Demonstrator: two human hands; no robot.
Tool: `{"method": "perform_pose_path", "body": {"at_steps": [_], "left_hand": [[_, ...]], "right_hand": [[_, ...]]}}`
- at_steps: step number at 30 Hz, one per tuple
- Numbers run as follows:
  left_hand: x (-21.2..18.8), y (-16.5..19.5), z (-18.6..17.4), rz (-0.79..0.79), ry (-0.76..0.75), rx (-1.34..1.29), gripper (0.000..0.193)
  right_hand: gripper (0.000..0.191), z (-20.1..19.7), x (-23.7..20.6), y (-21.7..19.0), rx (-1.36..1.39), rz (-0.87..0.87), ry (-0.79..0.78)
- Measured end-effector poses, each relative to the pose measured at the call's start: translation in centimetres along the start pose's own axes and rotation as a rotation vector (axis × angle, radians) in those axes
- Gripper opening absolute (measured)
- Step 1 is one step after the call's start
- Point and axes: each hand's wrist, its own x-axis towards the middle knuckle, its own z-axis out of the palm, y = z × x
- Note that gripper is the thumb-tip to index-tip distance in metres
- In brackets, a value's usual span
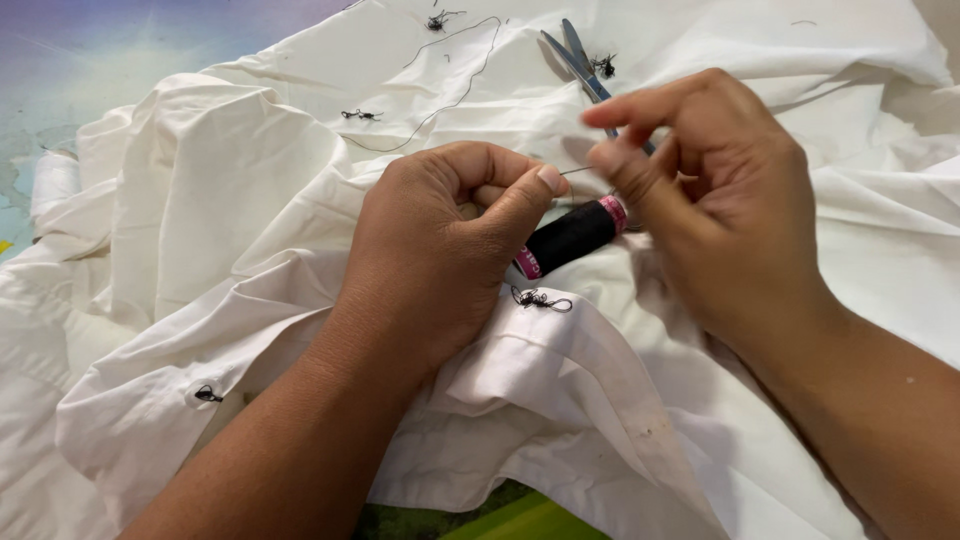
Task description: The person mends a white shirt by hand at a table. They pull thread through the fabric, cut the thread with scissors, thread a needle, wind thread from a spool, and continue stitching the shirt, working the needle through the cloth repeatedly.
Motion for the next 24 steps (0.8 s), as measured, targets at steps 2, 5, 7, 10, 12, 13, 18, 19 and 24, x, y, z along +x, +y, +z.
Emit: {"method": "perform_pose_path", "body": {"at_steps": [2, 5, 7, 10, 12, 13, 18, 19, 24], "left_hand": [[0.0, 0.0, 0.0, -0.007, -0.004, 0.033, 0.022], [0.1, -0.2, 0.0, 0.036, -0.018, -0.020, 0.022], [0.1, -0.4, 0.1, 0.068, -0.028, -0.065, 0.023], [0.1, -0.4, 0.0, 0.083, -0.038, -0.100, 0.024], [0.1, -0.3, 0.1, 0.076, -0.033, -0.124, 0.024], [-0.1, -0.3, 0.2, 0.071, -0.023, -0.107, 0.024], [-0.5, 0.1, 0.4, 0.050, -0.005, -0.064, 0.024], [-0.5, 0.2, 0.4, 0.052, -0.006, -0.055, 0.024], [-0.8, 0.5, 0.4, 0.051, -0.015, 0.051, 0.022]], "right_hand": [[0.012, 0.0, -0.1, -0.1, -0.165, -0.074, -0.028], [0.009, 0.0, -0.1, 0.0, -0.193, -0.031, -0.057], [0.010, -0.3, -0.1, 0.3, -0.086, -0.010, -0.098], [0.011, -0.6, 0.2, 0.9, 0.231, 0.103, -0.172], [0.011, -1.1, 0.1, 0.9, 0.461, 0.165, -0.247], [0.011, -1.3, 0.1, 0.9, 0.576, 0.198, -0.285], [0.012, -1.6, 0.2, 1.3, 0.506, 0.211, -0.245], [0.012, -1.6, 0.2, 1.3, 0.473, 0.211, -0.233], [0.009, -1.5, -0.1, 1.6, 0.540, 0.191, -0.191]]}}
